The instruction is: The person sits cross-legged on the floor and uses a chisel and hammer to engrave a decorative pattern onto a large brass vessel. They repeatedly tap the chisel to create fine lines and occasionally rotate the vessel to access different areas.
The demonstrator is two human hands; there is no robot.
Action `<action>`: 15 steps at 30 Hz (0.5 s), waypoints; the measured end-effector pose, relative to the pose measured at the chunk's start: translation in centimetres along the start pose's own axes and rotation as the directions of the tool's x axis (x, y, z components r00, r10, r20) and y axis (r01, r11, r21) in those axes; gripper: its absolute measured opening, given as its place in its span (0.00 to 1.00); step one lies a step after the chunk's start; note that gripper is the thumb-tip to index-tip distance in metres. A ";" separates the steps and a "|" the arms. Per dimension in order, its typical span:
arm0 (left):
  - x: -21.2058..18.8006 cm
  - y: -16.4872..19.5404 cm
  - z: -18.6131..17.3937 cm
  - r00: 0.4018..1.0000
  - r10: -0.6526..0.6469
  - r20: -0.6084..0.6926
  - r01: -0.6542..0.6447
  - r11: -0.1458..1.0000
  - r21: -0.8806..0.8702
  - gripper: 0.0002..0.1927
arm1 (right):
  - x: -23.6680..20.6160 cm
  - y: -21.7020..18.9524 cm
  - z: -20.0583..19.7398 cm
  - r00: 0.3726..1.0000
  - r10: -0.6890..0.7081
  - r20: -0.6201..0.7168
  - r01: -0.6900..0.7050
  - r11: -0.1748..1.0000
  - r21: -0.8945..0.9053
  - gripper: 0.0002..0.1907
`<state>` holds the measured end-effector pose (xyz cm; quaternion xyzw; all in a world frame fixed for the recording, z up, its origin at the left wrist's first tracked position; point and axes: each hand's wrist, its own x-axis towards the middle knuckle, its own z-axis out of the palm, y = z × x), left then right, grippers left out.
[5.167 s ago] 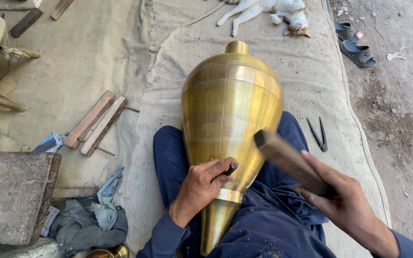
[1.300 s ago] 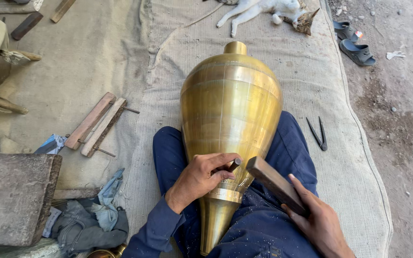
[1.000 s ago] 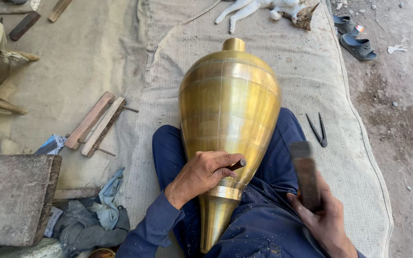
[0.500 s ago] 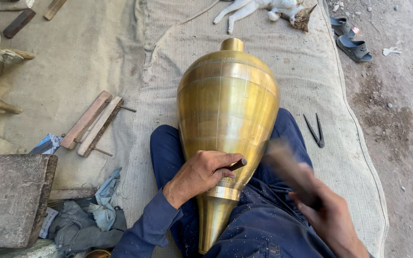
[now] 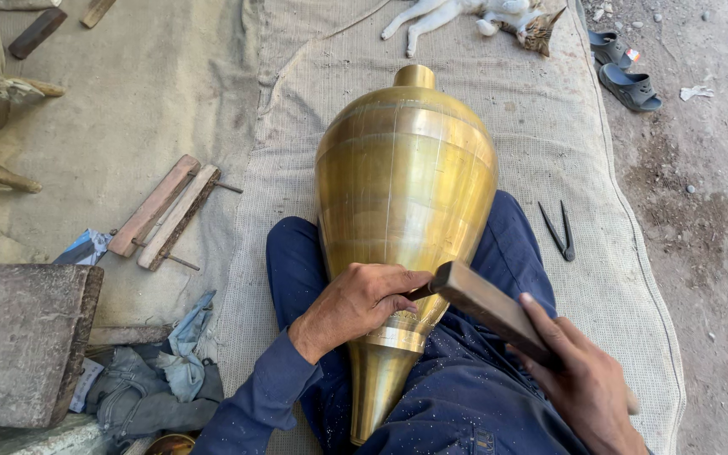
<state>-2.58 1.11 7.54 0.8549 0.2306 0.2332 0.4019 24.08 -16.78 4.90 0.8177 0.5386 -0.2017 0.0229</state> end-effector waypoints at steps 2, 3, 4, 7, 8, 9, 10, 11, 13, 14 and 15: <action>0.0 0.1 -0.1 1.000 0.006 0.001 -0.006 1.000 -0.025 0.22 | 0.1 0.1 0.2 0.943 -0.114 -0.314 0.284 0.769 0.572 0.44; 0.0 0.1 -0.2 1.000 0.009 0.002 -0.009 0.999 -0.039 0.22 | 0.1 0.1 0.3 0.878 -0.078 -0.472 0.442 0.511 0.737 0.45; 0.0 0.2 -0.2 1.000 -0.004 0.012 0.004 0.999 -0.047 0.22 | 0.1 0.3 0.4 0.897 -0.129 -0.422 0.390 0.679 0.622 0.46; 0.2 0.1 -0.3 0.999 -0.032 0.023 0.033 0.997 -0.064 0.23 | 0.0 0.7 0.7 0.926 -0.175 -0.336 0.325 0.822 0.467 0.47; 0.2 0.1 -0.3 0.999 -0.034 0.026 0.036 0.997 -0.072 0.23 | -0.1 0.8 0.8 0.919 -0.144 -0.367 0.358 0.695 0.624 0.45; 0.3 0.1 -0.3 0.999 -0.036 0.026 0.038 0.996 -0.079 0.22 | -0.2 0.8 0.9 0.913 -0.110 -0.393 0.387 0.539 0.748 0.44; 0.2 0.1 -0.3 0.997 -0.060 0.042 0.063 0.995 -0.075 0.22 | -0.3 1.0 0.9 0.924 -0.127 -0.361 0.374 0.501 0.780 0.43; 0.2 0.1 -0.2 0.995 -0.079 0.059 0.083 0.994 -0.072 0.23 | -0.4 1.0 1.0 0.933 -0.143 -0.331 0.358 0.464 0.810 0.43; 0.3 0.0 -0.3 0.995 -0.080 0.059 0.084 0.994 -0.073 0.23 | -0.4 1.1 1.0 0.939 -0.140 -0.314 0.336 0.570 0.750 0.43; 0.2 -0.1 -0.3 0.996 -0.068 0.053 0.072 0.994 -0.082 0.24 | -0.3 1.1 1.1 0.940 -0.114 -0.321 0.306 0.697 0.649 0.44; 0.3 -0.1 -0.3 0.998 -0.052 0.045 0.056 0.995 -0.087 0.24 | -0.3 1.2 1.1 0.938 -0.089 -0.336 0.267 0.804 0.531 0.45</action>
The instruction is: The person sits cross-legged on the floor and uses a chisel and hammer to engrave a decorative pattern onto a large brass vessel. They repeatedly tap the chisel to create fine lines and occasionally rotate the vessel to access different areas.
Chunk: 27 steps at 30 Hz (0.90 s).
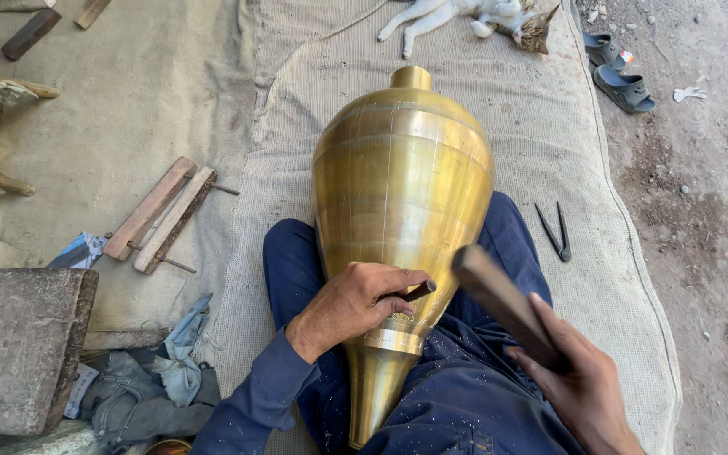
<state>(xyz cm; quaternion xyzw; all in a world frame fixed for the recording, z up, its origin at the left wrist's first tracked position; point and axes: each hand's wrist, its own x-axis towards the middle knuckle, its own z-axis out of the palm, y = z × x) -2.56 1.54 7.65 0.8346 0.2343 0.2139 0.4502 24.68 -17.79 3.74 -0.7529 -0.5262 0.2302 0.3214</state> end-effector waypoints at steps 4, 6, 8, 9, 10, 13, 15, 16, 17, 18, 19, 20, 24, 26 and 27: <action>-0.1 -0.1 0.1 0.999 0.046 -0.021 -0.045 0.999 0.027 0.23 | 0.1 0.1 0.4 0.986 -0.115 -0.120 0.116 0.993 0.001 0.47; -0.2 0.0 0.1 0.999 0.042 -0.034 -0.042 0.999 0.006 0.22 | 0.1 0.0 0.3 0.981 -0.142 -0.133 0.135 0.989 -0.061 0.47; 0.0 0.1 0.1 1.000 0.004 -0.006 -0.004 0.999 0.040 0.23 | 0.3 -0.1 -0.1 0.981 -0.178 -0.073 0.180 0.984 0.017 0.45; 0.0 0.2 0.1 1.000 -0.018 0.003 0.018 0.998 0.059 0.23 | 0.4 -0.2 -0.2 0.979 -0.202 -0.040 0.204 0.977 0.059 0.44; 0.0 0.2 0.0 1.000 -0.002 -0.013 0.003 1.000 0.031 0.23 | 0.7 -0.2 -0.4 0.978 -0.204 -0.044 0.205 0.979 0.019 0.44; 0.2 0.4 -0.1 0.999 0.035 -0.034 -0.036 0.999 -0.013 0.23 | 0.9 -0.7 -0.3 0.974 -0.206 -0.097 0.209 0.977 0.027 0.44; 0.2 0.5 -0.2 0.999 0.025 -0.021 -0.025 1.000 0.006 0.23 | 0.8 -1.0 -0.1 0.967 -0.195 -0.163 0.226 0.953 0.202 0.44; 0.3 0.5 -0.1 1.000 -0.007 -0.006 0.007 1.000 -0.003 0.23 | 0.7 -1.1 -0.1 0.979 -0.172 -0.106 0.184 0.977 0.111 0.44; 0.2 0.5 -0.2 0.999 -0.040 0.010 0.040 0.999 -0.010 0.23 | 0.7 -1.3 -0.2 0.988 -0.144 -0.051 0.145 0.989 0.018 0.44; 0.2 0.4 -0.2 0.997 -0.071 0.030 0.071 0.997 -0.014 0.23 | 0.6 -1.4 -0.4 0.994 -0.109 -0.004 0.108 0.991 -0.074 0.44; 0.3 0.3 -0.2 0.999 -0.037 0.017 0.038 0.999 -0.016 0.23 | 0.7 -1.5 -0.3 0.991 -0.117 -0.060 0.122 0.989 0.086 0.44; 0.3 0.2 -0.2 1.000 -0.012 0.003 0.012 1.000 -0.023 0.23 | 0.8 -1.6 -0.3 0.988 -0.113 -0.107 0.137 0.960 0.244 0.44; 0.3 -0.1 -0.2 0.999 0.031 -0.012 -0.031 1.000 0.005 0.24 | 1.1 -1.6 -0.9 0.947 0.251 0.201 -0.107 0.835 -0.539 0.42; 0.3 -0.2 -0.3 0.999 0.043 -0.010 -0.042 0.998 0.045 0.23 | 1.2 -1.4 -0.8 0.998 0.000 0.057 0.001 1.000 -0.002 0.43; 0.2 -0.2 -0.2 0.999 0.040 -0.012 -0.040 0.997 0.061 0.23 | 1.1 -1.4 -0.7 0.995 -0.087 -0.057 0.099 0.959 0.265 0.43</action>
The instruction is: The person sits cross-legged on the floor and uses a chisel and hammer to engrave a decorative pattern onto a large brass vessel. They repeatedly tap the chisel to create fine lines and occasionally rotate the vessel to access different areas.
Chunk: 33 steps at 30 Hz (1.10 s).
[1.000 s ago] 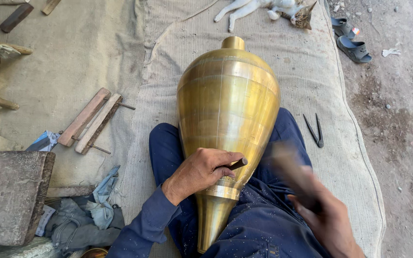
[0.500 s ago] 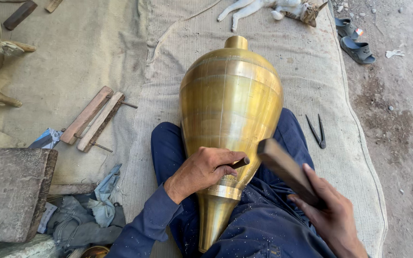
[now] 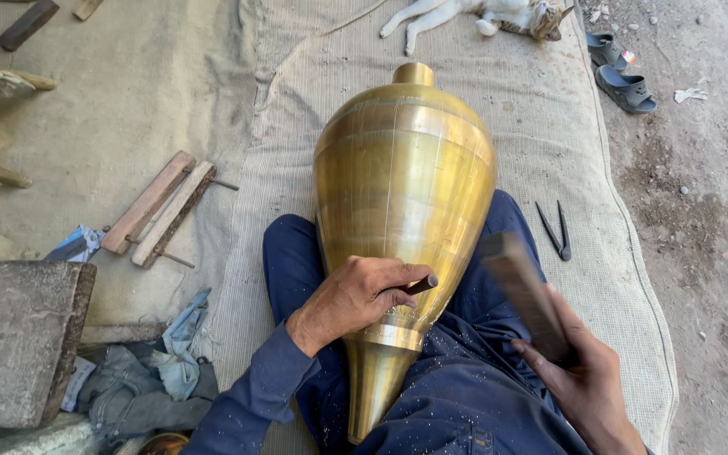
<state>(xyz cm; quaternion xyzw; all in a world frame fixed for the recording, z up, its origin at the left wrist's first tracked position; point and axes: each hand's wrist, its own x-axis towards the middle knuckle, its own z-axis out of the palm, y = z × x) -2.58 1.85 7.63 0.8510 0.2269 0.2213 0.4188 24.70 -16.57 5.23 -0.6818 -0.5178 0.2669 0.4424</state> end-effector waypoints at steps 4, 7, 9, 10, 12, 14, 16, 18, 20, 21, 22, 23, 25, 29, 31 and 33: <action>-0.1 0.2 0.2 0.999 0.024 -0.027 -0.025 0.999 -0.033 0.22 | -0.4 0.4 0.0 0.996 -0.076 0.046 0.085 0.972 -0.221 0.45; 0.2 0.3 0.0 1.000 0.007 -0.003 -0.007 0.999 -0.035 0.22 | -0.4 0.4 0.1 0.995 -0.094 0.019 0.096 0.991 -0.093 0.44; 0.1 0.4 -0.1 0.998 -0.058 0.027 0.058 0.998 0.001 0.23 | -0.3 0.3 0.3 0.990 -0.136 0.030 0.128 0.971 0.200 0.39; 0.2 0.5 -0.3 0.998 -0.057 0.022 0.058 0.998 -0.033 0.23 | -0.2 0.1 0.2 0.994 -0.104 0.041 0.103 0.994 0.036 0.41; 0.1 0.6 -0.4 0.998 -0.063 0.023 0.065 0.992 -0.105 0.23 | -0.1 -0.4 0.1 0.999 -0.024 0.045 0.036 0.957 -0.288 0.45; 0.3 0.6 -0.4 0.996 -0.080 0.032 0.083 0.993 -0.078 0.23 | 0.0 -0.8 0.2 0.997 -0.062 0.051 0.054 0.989 0.139 0.40; 0.4 0.7 -0.3 0.996 -0.078 0.033 0.081 0.994 -0.072 0.23 | 0.1 -1.3 0.0 0.991 0.054 0.119 -0.063 0.995 0.071 0.41; 0.5 0.6 -0.3 0.999 -0.041 0.020 0.043 0.997 -0.064 0.23 | 0.3 -1.6 -0.2 0.938 0.327 0.118 -0.235 0.847 -0.477 0.47; 0.5 0.5 -0.3 1.000 0.010 -0.012 -0.010 1.000 -0.026 0.22 | 0.3 -1.6 -0.2 1.000 0.000 0.012 0.004 0.963 -0.268 0.45; 0.3 0.5 -0.2 0.999 0.025 -0.025 -0.025 1.000 -0.018 0.22 | 0.3 -1.6 0.0 0.988 -0.143 -0.063 0.130 0.976 -0.175 0.44; 0.3 0.5 -0.1 1.000 0.000 -0.013 0.000 1.000 -0.029 0.22 | 0.2 -1.6 -0.1 0.999 0.004 0.039 0.010 0.935 -0.355 0.44; 0.3 0.4 -0.1 1.000 -0.022 -0.003 0.022 0.999 -0.038 0.23 | 0.1 -1.5 -0.1 0.981 0.165 0.106 -0.084 0.842 -0.532 0.44; 0.2 0.2 0.0 0.999 -0.040 0.010 0.040 0.997 -0.060 0.23 | -0.1 -1.4 0.0 0.973 0.204 0.107 -0.134 0.877 -0.461 0.44; 0.4 -0.2 0.2 0.999 -0.037 0.013 0.038 0.995 -0.095 0.23 | 0.2 -0.8 0.1 0.992 0.089 0.087 -0.058 0.947 -0.315 0.45; 0.3 -0.5 0.1 0.999 -0.039 -0.008 0.038 0.995 -0.096 0.23 | 0.6 -0.5 -0.1 0.981 0.150 0.123 -0.081 0.893 -0.443 0.46; 0.4 -0.7 0.1 0.998 -0.037 -0.051 0.032 0.994 -0.103 0.23 | 0.8 0.1 -0.1 0.985 0.148 0.088 -0.110 0.936 -0.336 0.47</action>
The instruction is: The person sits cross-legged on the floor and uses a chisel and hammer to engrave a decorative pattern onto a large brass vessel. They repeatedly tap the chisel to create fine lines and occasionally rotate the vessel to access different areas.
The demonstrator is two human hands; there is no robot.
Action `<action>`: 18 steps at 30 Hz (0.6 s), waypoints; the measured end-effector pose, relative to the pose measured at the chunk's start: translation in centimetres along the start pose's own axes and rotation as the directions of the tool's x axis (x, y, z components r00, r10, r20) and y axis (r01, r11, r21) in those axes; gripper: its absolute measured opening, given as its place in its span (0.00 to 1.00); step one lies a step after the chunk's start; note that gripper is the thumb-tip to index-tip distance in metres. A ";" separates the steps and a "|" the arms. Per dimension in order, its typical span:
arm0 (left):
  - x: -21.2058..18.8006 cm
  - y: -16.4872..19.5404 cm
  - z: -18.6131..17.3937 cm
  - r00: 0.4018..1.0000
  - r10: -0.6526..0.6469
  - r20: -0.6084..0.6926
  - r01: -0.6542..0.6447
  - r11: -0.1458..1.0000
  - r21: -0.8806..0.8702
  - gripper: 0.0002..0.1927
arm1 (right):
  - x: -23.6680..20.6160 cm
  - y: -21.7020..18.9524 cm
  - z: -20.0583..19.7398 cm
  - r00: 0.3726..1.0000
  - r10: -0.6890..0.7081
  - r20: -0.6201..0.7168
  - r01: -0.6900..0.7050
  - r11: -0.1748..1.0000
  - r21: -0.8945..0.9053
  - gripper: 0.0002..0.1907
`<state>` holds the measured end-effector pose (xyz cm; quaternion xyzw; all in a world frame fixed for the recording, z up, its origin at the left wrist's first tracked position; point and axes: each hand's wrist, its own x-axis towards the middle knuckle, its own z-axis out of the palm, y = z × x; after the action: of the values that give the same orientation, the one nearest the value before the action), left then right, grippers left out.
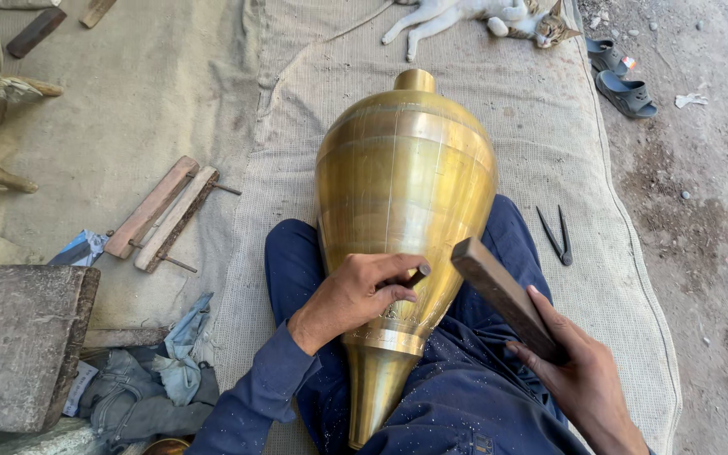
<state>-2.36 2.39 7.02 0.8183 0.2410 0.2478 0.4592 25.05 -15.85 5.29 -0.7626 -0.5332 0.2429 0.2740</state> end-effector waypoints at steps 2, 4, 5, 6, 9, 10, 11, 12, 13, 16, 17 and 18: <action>0.0 -0.2 0.0 0.998 -0.064 -0.016 0.063 0.998 -0.018 0.24 | -0.1 0.5 0.5 0.991 0.125 0.039 -0.129 0.984 0.122 0.49; -0.2 -0.3 0.1 0.998 -0.061 -0.017 0.061 0.998 -0.016 0.24 | -0.4 1.1 1.2 0.975 0.211 0.076 -0.223 0.949 0.225 0.51; -0.2 -0.3 0.1 1.000 -0.021 -0.008 0.021 1.000 -0.005 0.24 | -0.5 1.4 1.5 0.968 0.237 0.083 -0.251 0.930 0.268 0.53; -0.2 -0.2 0.1 1.000 0.020 0.000 -0.020 1.000 0.007 0.24 | -0.6 1.6 1.8 0.961 0.261 0.091 -0.276 0.909 0.311 0.54; 0.0 0.1 0.0 0.998 0.036 0.050 -0.039 0.997 0.060 0.25 | -0.9 1.9 2.2 0.981 0.189 0.035 -0.192 0.962 0.194 0.55; 0.0 0.2 0.0 0.998 0.022 0.056 -0.025 0.999 0.047 0.25 | -1.0 1.9 2.1 0.994 0.108 -0.011 -0.105 0.984 0.145 0.53; 0.0 0.4 0.0 0.998 0.007 0.059 -0.009 0.999 0.036 0.24 | -1.0 1.8 2.0 0.998 0.021 -0.051 -0.016 0.995 0.094 0.51; 0.0 0.5 -0.2 0.998 -0.007 0.062 0.005 1.000 0.030 0.24 | -0.9 1.7 1.9 0.994 -0.070 -0.089 0.074 0.996 0.042 0.49; 0.1 0.6 -0.2 0.997 -0.027 0.070 0.024 0.999 0.039 0.24 | -0.9 1.5 1.9 0.989 -0.078 -0.127 0.091 0.991 0.099 0.49; 0.1 0.7 -0.1 0.995 -0.056 0.088 0.053 0.998 0.042 0.24 | -0.7 1.0 1.4 0.996 -0.052 -0.073 0.049 0.998 -0.030 0.49; 0.1 0.7 -0.1 0.996 -0.044 0.081 0.040 0.998 0.040 0.25 | -0.6 1.0 1.2 0.999 0.004 0.045 0.009 0.963 -0.270 0.47; 0.1 0.6 -0.1 0.997 -0.032 0.072 0.029 0.999 0.041 0.26 | -0.6 1.0 1.1 0.986 0.084 0.144 -0.002 0.868 -0.496 0.45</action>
<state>-2.26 2.25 7.63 0.8320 0.2414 0.2062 0.4550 24.80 -16.49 3.85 -0.7968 -0.5808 0.1654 0.0203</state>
